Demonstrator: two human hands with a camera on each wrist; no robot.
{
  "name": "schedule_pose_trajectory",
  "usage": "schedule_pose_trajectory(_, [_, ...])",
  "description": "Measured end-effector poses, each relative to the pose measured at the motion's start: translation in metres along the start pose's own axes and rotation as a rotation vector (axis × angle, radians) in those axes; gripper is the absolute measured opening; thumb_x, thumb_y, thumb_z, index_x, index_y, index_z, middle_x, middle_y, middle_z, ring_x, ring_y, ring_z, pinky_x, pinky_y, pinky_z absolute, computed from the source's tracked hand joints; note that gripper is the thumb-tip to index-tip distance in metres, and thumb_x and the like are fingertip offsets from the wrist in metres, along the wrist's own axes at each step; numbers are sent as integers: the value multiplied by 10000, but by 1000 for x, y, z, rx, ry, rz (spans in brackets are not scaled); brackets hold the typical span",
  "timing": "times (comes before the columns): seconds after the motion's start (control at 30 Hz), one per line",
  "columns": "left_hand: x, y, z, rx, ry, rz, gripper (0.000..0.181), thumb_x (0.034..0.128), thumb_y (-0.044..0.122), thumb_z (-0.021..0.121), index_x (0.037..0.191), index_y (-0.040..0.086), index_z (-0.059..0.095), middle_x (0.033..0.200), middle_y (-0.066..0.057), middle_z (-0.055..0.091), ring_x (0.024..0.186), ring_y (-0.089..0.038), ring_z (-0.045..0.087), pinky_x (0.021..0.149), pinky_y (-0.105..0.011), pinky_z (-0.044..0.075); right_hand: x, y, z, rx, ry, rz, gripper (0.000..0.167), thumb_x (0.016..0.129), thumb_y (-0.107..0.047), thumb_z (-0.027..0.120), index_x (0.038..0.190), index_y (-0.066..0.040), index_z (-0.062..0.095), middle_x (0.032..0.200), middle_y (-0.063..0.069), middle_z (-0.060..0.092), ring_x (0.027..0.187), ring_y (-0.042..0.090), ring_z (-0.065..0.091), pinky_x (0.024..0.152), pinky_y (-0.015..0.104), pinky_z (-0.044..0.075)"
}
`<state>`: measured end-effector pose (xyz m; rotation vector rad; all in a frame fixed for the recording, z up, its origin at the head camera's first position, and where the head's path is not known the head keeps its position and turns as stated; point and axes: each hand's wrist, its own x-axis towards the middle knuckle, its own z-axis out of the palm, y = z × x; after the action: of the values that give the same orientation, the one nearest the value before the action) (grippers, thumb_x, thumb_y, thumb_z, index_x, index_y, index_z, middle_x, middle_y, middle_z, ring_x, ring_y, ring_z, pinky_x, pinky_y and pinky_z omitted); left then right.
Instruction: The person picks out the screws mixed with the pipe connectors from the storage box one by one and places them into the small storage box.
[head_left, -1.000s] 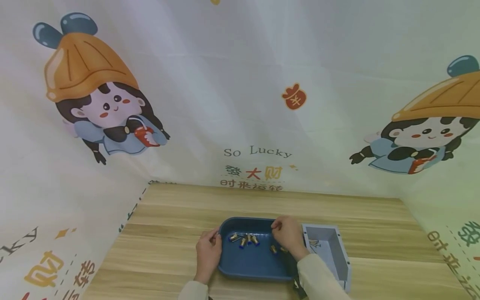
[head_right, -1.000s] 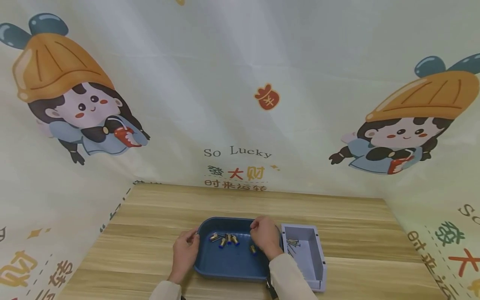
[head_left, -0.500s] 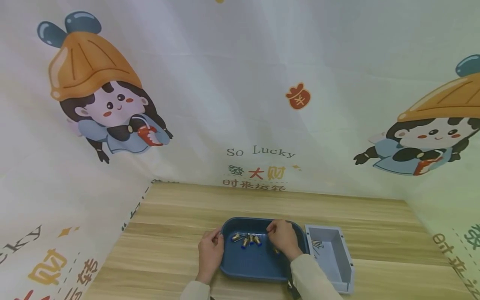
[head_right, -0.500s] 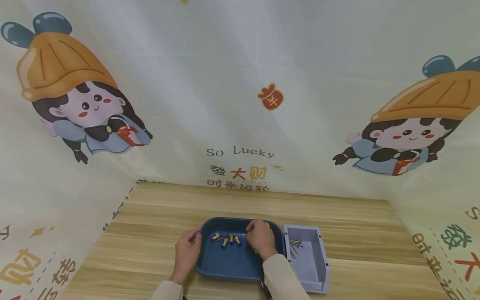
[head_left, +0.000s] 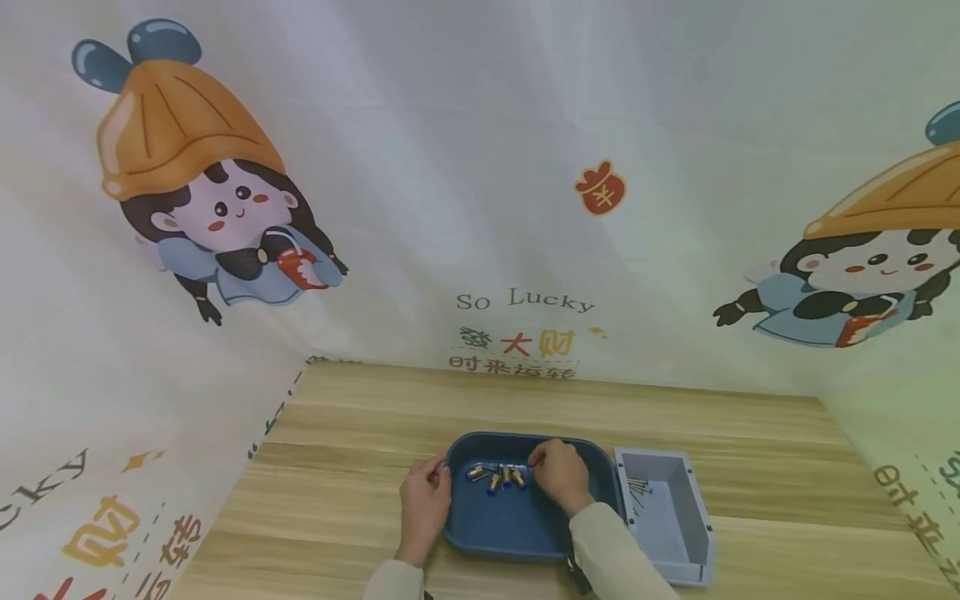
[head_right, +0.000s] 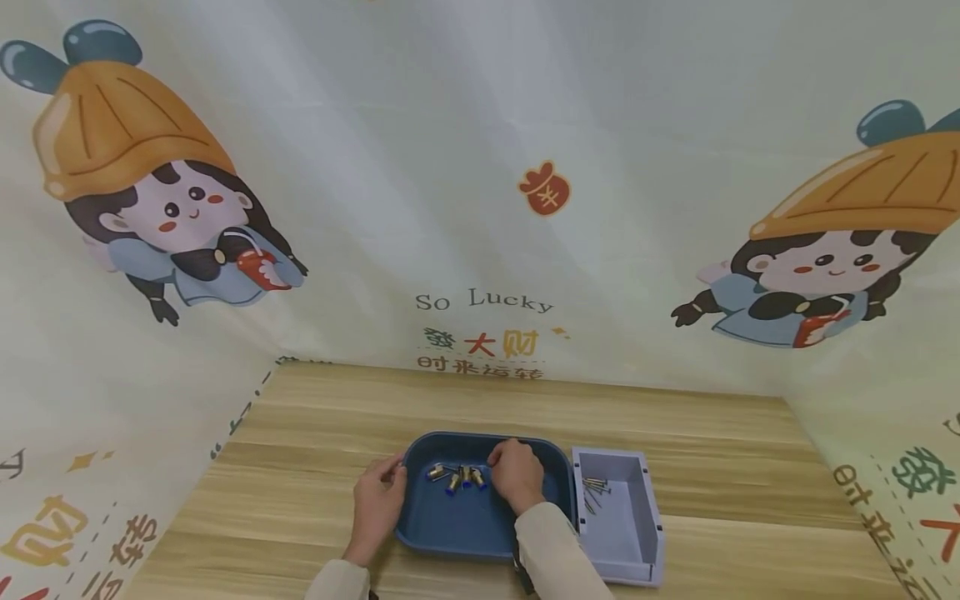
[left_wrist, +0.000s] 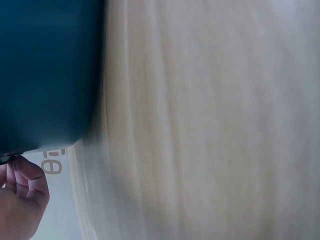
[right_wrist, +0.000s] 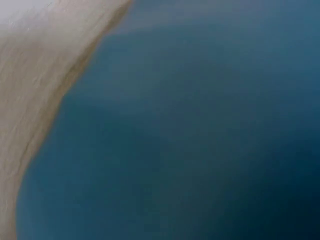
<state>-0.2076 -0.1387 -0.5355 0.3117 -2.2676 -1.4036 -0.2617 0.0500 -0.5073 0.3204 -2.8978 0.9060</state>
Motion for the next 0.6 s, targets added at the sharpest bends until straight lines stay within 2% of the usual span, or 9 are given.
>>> schedule_pose_trajectory(0.3, [1,1,1,-8,-2,-12,219,834,-52,614,1039,-58,692,823,-105,610,732,-130,535,606,-172,437,2,-3,13,-15,-10,19,147,763,18,639,774,-81,747,776,58,720,647,207,647,553,377,519])
schedule_pose_trajectory(0.6, [0,1,-2,-1,-12,-10,216,836,-45,611,1036,-67,688,837,-103,617,740,-122,536,614,-183,444,3,-5,20,-41,-11,45,92,762,-15,697,775,-88,752,774,41,723,665,195,653,585,372,526])
